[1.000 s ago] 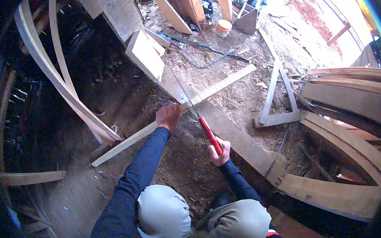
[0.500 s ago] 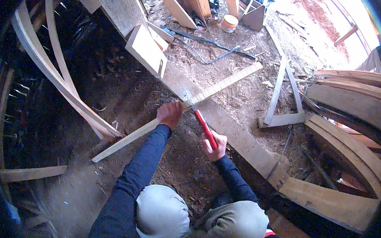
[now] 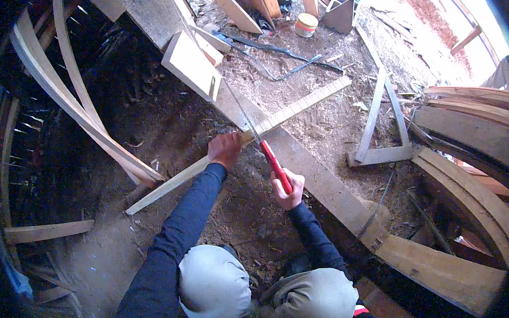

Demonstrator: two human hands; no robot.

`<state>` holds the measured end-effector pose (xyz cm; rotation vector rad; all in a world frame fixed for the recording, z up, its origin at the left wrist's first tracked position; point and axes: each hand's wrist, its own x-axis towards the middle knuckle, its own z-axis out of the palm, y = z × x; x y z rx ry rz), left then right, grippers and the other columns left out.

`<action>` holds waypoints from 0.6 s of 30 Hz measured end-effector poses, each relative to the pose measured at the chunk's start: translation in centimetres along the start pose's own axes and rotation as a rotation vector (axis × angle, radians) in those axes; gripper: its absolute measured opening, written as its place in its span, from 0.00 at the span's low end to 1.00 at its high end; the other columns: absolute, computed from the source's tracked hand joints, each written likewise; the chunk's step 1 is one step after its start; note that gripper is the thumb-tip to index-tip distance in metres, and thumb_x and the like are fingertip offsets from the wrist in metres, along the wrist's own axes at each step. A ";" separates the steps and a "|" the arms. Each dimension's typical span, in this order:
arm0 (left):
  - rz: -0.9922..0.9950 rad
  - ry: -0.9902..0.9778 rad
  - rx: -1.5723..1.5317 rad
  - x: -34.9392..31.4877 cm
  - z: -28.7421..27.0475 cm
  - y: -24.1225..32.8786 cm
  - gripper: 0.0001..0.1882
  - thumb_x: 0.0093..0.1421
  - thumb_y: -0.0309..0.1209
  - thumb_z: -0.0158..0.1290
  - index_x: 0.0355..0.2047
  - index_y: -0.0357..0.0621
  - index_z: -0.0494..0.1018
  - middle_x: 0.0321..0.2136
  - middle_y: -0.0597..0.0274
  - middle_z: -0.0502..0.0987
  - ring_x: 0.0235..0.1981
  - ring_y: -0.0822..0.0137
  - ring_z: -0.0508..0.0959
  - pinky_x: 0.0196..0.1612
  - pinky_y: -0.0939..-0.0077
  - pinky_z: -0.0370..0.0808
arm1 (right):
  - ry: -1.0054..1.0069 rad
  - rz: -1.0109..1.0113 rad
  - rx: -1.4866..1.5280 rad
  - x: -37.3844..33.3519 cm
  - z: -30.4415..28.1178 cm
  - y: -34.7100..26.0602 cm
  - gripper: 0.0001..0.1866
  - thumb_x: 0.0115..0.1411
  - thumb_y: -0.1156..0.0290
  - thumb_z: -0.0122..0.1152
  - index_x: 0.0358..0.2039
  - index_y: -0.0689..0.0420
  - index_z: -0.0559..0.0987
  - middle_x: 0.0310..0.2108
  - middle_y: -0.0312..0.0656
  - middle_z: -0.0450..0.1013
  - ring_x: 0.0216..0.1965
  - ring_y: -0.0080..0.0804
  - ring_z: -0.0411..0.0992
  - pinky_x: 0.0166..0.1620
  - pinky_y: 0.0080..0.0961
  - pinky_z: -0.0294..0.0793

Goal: The person kneels on the ground and uses a red-handled hand saw to cut a thin wooden plank. The plank is held steady with the left hand while the right hand operates the saw in a repetitive back-and-forth motion. The task continues for the duration of the clip without completing the cut.

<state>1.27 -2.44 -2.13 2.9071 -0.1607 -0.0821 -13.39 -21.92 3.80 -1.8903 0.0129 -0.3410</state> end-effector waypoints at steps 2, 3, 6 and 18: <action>0.103 0.036 0.034 -0.7 -1.0 0.8 0.26 0.64 0.45 0.35 0.26 0.44 0.80 0.30 0.47 0.80 0.32 0.44 0.80 0.41 0.52 0.76 | -0.018 -0.031 -0.039 -0.3 -0.2 0.5 0.05 0.50 0.71 0.57 0.24 0.60 0.76 0.15 0.42 0.66 0.15 0.28 0.67 0.23 0.24 0.65; 0.052 0.015 0.003 -0.5 -0.3 0.8 0.26 0.64 0.45 0.36 0.26 0.45 0.80 0.30 0.48 0.80 0.32 0.44 0.80 0.40 0.52 0.77 | -0.028 -0.047 -0.058 -0.5 -0.2 0.7 0.05 0.50 0.72 0.57 0.24 0.60 0.76 0.15 0.42 0.66 0.15 0.29 0.67 0.23 0.24 0.65; -0.089 -0.024 -0.059 0.1 -0.2 -0.4 0.25 0.63 0.46 0.37 0.26 0.45 0.80 0.29 0.49 0.80 0.31 0.45 0.80 0.39 0.52 0.77 | 0.033 -0.110 0.010 0.1 0.1 -0.1 0.07 0.51 0.71 0.58 0.24 0.63 0.76 0.14 0.43 0.64 0.14 0.31 0.65 0.22 0.25 0.63; -0.156 -0.103 -0.112 -0.6 -2.9 1.4 0.27 0.63 0.46 0.34 0.27 0.43 0.80 0.31 0.46 0.80 0.33 0.46 0.80 0.41 0.52 0.76 | 0.101 0.143 0.166 -1.0 0.7 1.2 0.09 0.55 0.70 0.56 0.27 0.63 0.77 0.17 0.32 0.68 0.19 0.16 0.63 0.23 0.17 0.61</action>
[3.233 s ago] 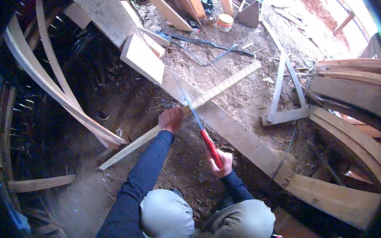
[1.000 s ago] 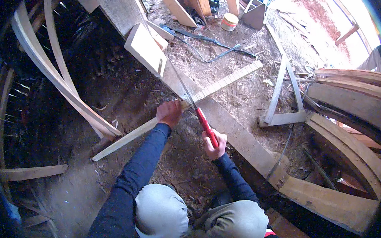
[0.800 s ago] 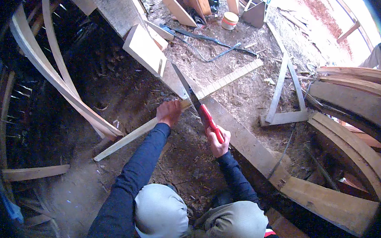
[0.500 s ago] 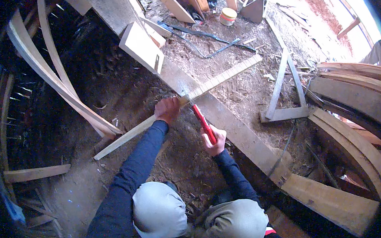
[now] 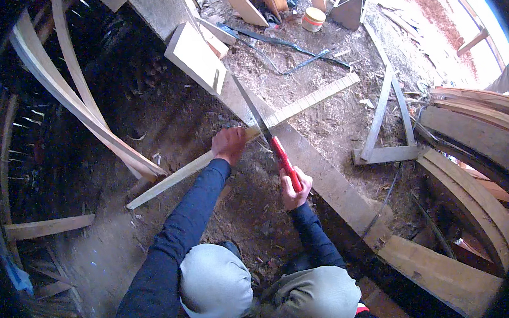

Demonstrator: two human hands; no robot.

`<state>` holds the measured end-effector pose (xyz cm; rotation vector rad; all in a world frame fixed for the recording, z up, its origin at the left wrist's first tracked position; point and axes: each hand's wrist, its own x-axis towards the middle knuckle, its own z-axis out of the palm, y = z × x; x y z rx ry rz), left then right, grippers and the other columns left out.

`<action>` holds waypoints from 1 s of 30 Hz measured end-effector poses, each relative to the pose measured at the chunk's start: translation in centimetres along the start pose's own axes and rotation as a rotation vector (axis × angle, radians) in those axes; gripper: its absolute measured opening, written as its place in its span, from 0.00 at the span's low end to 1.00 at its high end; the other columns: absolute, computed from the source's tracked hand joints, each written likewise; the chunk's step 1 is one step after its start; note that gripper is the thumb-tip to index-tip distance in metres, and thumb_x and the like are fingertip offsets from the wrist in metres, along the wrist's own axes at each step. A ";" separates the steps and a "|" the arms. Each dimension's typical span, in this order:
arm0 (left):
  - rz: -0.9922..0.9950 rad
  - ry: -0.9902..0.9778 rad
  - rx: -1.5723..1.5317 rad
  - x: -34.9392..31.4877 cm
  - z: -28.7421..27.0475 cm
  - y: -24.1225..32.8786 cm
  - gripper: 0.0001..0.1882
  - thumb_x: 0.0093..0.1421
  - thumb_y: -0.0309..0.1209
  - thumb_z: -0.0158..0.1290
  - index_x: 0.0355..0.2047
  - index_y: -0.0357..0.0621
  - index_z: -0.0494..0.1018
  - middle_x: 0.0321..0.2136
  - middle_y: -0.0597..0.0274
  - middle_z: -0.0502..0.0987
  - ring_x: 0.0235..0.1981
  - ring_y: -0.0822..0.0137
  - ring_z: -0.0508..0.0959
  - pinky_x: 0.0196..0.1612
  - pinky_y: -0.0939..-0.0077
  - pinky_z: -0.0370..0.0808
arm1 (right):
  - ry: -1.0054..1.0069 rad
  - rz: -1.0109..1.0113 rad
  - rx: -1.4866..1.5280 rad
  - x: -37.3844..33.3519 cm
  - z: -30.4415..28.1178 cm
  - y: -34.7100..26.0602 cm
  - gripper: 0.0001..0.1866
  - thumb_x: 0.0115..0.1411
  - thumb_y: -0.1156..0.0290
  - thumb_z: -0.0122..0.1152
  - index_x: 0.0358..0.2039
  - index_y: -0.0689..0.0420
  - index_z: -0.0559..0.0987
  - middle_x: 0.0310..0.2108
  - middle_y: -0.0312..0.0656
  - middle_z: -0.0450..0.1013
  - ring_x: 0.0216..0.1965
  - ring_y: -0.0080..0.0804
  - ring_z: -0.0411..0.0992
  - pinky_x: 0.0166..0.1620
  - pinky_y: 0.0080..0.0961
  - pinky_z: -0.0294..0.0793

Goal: The person kneels on the ground and uses a red-handled hand saw to cut a thin wooden plank. The plank is held steady with the left hand while the right hand operates the saw in a repetitive back-and-forth motion. The task continues for the duration of the clip without completing the cut.

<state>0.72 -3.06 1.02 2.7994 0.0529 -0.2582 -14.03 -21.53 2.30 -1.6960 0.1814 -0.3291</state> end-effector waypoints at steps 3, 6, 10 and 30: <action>0.005 -0.015 -0.002 0.3 -0.2 0.0 0.28 0.63 0.45 0.33 0.28 0.42 0.81 0.31 0.45 0.80 0.34 0.45 0.80 0.43 0.52 0.76 | 0.035 0.126 0.188 0.4 -0.4 0.5 0.08 0.55 0.71 0.56 0.27 0.63 0.77 0.18 0.31 0.68 0.18 0.16 0.64 0.22 0.16 0.61; 0.022 -0.024 0.000 0.4 0.2 -0.3 0.28 0.63 0.44 0.34 0.28 0.41 0.81 0.31 0.44 0.80 0.34 0.44 0.80 0.44 0.52 0.76 | 0.051 0.201 0.361 1.0 -0.8 0.5 0.07 0.56 0.72 0.55 0.27 0.63 0.76 0.16 0.32 0.68 0.15 0.16 0.62 0.20 0.15 0.58; 0.055 0.007 -0.015 0.5 0.4 -0.3 0.27 0.63 0.44 0.34 0.28 0.40 0.81 0.31 0.42 0.79 0.35 0.44 0.80 0.45 0.52 0.76 | 0.014 0.236 0.479 1.4 -1.1 0.0 0.09 0.61 0.70 0.54 0.29 0.63 0.74 0.15 0.34 0.68 0.14 0.17 0.62 0.19 0.15 0.59; 0.071 0.147 -0.020 0.7 1.7 -0.6 0.27 0.61 0.44 0.37 0.23 0.36 0.80 0.26 0.39 0.78 0.31 0.41 0.80 0.41 0.53 0.77 | -0.121 0.348 0.600 3.5 -2.5 -1.0 0.14 0.64 0.64 0.55 0.24 0.58 0.70 0.15 0.34 0.65 0.12 0.19 0.59 0.16 0.18 0.56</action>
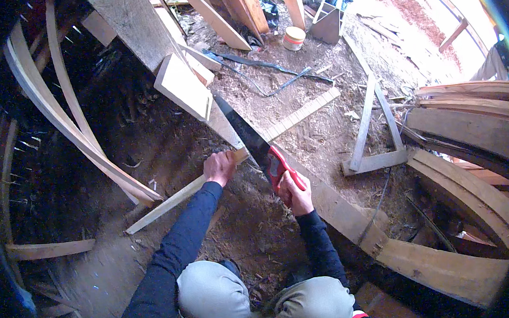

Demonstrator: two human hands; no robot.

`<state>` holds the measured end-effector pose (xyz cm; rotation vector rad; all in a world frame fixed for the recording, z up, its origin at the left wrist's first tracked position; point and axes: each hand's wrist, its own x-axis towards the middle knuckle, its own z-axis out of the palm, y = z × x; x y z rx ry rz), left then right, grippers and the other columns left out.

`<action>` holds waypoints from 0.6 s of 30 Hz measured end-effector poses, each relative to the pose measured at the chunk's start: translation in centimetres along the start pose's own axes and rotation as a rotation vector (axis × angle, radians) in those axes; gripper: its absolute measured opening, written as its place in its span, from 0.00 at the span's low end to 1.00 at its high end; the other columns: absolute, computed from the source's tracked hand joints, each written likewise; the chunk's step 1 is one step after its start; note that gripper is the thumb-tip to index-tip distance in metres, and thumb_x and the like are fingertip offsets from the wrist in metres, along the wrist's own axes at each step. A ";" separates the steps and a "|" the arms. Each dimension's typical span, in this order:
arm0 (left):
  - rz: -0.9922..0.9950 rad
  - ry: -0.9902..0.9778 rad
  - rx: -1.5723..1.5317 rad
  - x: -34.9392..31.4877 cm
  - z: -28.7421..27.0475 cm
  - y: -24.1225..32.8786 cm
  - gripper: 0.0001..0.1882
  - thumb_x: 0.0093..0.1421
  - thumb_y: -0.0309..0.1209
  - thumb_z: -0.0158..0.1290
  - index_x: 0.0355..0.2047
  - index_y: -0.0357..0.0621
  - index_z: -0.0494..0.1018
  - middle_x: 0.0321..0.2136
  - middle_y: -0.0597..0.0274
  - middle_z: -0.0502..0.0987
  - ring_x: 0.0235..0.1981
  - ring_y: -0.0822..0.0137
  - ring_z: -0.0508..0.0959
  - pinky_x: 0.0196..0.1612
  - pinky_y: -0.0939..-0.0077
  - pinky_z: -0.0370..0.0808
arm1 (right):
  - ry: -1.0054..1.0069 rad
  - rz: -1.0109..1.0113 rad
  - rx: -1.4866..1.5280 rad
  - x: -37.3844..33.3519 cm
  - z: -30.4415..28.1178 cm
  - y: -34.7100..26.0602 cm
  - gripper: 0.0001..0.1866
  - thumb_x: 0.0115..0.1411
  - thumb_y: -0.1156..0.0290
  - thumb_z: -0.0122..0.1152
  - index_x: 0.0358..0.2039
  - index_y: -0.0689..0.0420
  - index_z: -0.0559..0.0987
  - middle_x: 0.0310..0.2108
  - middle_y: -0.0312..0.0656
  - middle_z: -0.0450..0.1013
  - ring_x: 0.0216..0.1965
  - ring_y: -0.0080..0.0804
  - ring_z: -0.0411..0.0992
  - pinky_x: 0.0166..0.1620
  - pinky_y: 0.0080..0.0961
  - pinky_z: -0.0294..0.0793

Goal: The person kneels on the ground and uses a red-handled hand saw to cut a thin wooden plank. The plank is held steady with the left hand while the right hand operates the saw in a repetitive back-and-forth motion. The task continues for the duration of the clip without completing the cut.

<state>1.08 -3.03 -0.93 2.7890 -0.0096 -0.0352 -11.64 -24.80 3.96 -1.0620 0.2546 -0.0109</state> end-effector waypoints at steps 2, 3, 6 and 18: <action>0.011 -0.009 0.007 -0.1 -0.1 0.3 0.27 0.61 0.44 0.36 0.24 0.37 0.80 0.27 0.39 0.78 0.31 0.41 0.80 0.41 0.53 0.77 | -0.019 -0.023 -0.047 0.1 -0.4 -0.4 0.18 0.67 0.63 0.51 0.21 0.57 0.69 0.13 0.33 0.64 0.11 0.18 0.57 0.16 0.19 0.55; 0.016 -0.014 0.010 -0.1 -0.2 0.5 0.27 0.62 0.44 0.36 0.24 0.37 0.80 0.27 0.40 0.78 0.32 0.41 0.80 0.41 0.53 0.77 | 0.002 -0.004 -0.068 0.2 -0.4 -0.7 0.19 0.68 0.63 0.49 0.20 0.57 0.69 0.13 0.33 0.63 0.11 0.18 0.57 0.16 0.19 0.55; 0.063 0.015 0.074 0.3 1.3 -1.7 0.28 0.62 0.44 0.35 0.24 0.38 0.80 0.27 0.39 0.78 0.32 0.41 0.80 0.40 0.53 0.77 | 0.019 0.033 -0.084 0.6 0.6 -1.1 0.21 0.68 0.63 0.48 0.16 0.55 0.67 0.11 0.32 0.60 0.10 0.19 0.55 0.15 0.20 0.52; -0.007 -0.015 0.014 -0.1 -0.2 -0.3 0.28 0.62 0.44 0.35 0.24 0.38 0.80 0.26 0.41 0.78 0.31 0.41 0.80 0.42 0.51 0.76 | 0.021 -0.036 0.045 0.1 -0.5 2.5 0.10 0.56 0.72 0.58 0.20 0.61 0.72 0.12 0.33 0.63 0.11 0.18 0.57 0.16 0.19 0.53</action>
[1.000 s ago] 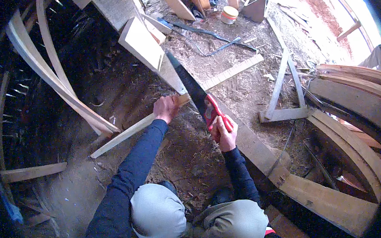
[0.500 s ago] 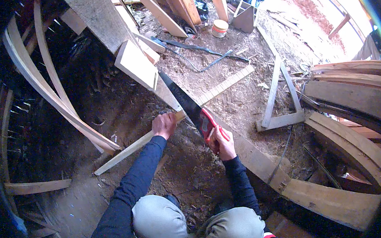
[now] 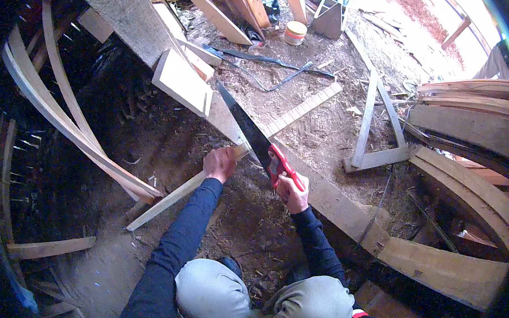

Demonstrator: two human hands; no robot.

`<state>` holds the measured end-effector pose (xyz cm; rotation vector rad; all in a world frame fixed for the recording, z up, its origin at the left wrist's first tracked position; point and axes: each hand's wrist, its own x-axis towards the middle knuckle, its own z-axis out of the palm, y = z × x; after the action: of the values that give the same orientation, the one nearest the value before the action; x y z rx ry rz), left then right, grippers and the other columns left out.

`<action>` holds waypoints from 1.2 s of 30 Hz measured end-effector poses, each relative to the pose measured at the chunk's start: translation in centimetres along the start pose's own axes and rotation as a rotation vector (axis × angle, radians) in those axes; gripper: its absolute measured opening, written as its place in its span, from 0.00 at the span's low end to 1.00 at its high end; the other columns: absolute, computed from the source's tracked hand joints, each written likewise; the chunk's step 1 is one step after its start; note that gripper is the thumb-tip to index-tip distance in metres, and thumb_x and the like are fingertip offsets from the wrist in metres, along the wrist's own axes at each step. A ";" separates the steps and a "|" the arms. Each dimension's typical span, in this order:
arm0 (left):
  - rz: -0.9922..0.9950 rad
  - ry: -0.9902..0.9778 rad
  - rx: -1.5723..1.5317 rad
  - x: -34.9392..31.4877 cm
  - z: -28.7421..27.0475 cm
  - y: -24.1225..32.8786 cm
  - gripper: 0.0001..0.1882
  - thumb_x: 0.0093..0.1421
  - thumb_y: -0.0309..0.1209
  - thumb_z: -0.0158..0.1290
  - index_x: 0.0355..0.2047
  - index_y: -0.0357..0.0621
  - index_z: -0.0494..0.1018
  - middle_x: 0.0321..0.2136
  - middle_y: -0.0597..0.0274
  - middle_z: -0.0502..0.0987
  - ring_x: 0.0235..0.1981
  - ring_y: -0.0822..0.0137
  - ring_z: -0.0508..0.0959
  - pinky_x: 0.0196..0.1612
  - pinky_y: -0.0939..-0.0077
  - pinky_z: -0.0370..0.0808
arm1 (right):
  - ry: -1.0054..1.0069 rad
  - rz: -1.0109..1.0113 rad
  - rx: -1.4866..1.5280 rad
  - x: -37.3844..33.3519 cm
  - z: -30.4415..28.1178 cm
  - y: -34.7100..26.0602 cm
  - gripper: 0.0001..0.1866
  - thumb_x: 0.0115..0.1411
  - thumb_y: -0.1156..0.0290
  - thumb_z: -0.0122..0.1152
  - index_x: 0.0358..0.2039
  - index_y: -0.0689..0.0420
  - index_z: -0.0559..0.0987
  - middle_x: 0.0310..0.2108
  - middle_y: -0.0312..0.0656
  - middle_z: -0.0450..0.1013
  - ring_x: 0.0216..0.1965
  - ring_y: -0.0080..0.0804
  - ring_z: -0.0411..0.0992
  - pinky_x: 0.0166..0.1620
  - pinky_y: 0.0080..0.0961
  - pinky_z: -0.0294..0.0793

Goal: The person kneels on the ground and uses a red-handled hand saw to cut a thin wooden plank. The plank is held steady with the left hand while the right hand operates the saw in a repetitive back-and-forth motion. The task continues for the duration of the clip without completing the cut.

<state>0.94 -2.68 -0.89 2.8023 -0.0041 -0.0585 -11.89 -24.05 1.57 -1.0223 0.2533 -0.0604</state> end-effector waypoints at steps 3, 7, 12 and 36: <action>-0.022 -0.010 -0.037 -0.2 -0.6 0.7 0.28 0.62 0.44 0.36 0.23 0.38 0.80 0.26 0.40 0.78 0.31 0.42 0.80 0.42 0.51 0.76 | 0.027 0.020 -0.055 -0.1 0.2 -0.3 0.08 0.56 0.73 0.58 0.22 0.62 0.73 0.13 0.32 0.64 0.12 0.17 0.58 0.17 0.18 0.54; -0.017 0.001 -0.023 -0.1 -0.2 0.4 0.28 0.62 0.44 0.36 0.22 0.39 0.80 0.25 0.41 0.79 0.30 0.42 0.80 0.41 0.52 0.76 | 0.023 -0.020 -0.179 -0.2 0.3 0.1 0.08 0.58 0.71 0.59 0.25 0.62 0.75 0.15 0.32 0.67 0.13 0.16 0.60 0.18 0.17 0.56; -0.004 0.010 0.032 0.0 0.1 0.1 0.25 0.62 0.43 0.37 0.22 0.42 0.79 0.25 0.45 0.79 0.28 0.44 0.80 0.37 0.51 0.77 | -0.106 0.034 -0.351 -1.4 1.7 -1.2 0.13 0.62 0.63 0.61 0.29 0.60 0.74 0.16 0.31 0.70 0.17 0.17 0.68 0.21 0.16 0.65; -0.019 -0.025 0.099 0.0 0.4 0.5 0.24 0.63 0.44 0.37 0.23 0.48 0.79 0.25 0.51 0.80 0.28 0.46 0.80 0.34 0.52 0.77 | -0.210 -0.427 -0.832 -2.3 2.7 1.0 0.09 0.52 0.73 0.62 0.19 0.56 0.71 0.11 0.39 0.62 0.12 0.29 0.64 0.21 0.26 0.65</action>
<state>0.90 -3.23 -1.07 2.9003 0.0142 -0.1002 -13.53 -20.87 2.48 -1.8866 -0.1610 -0.2469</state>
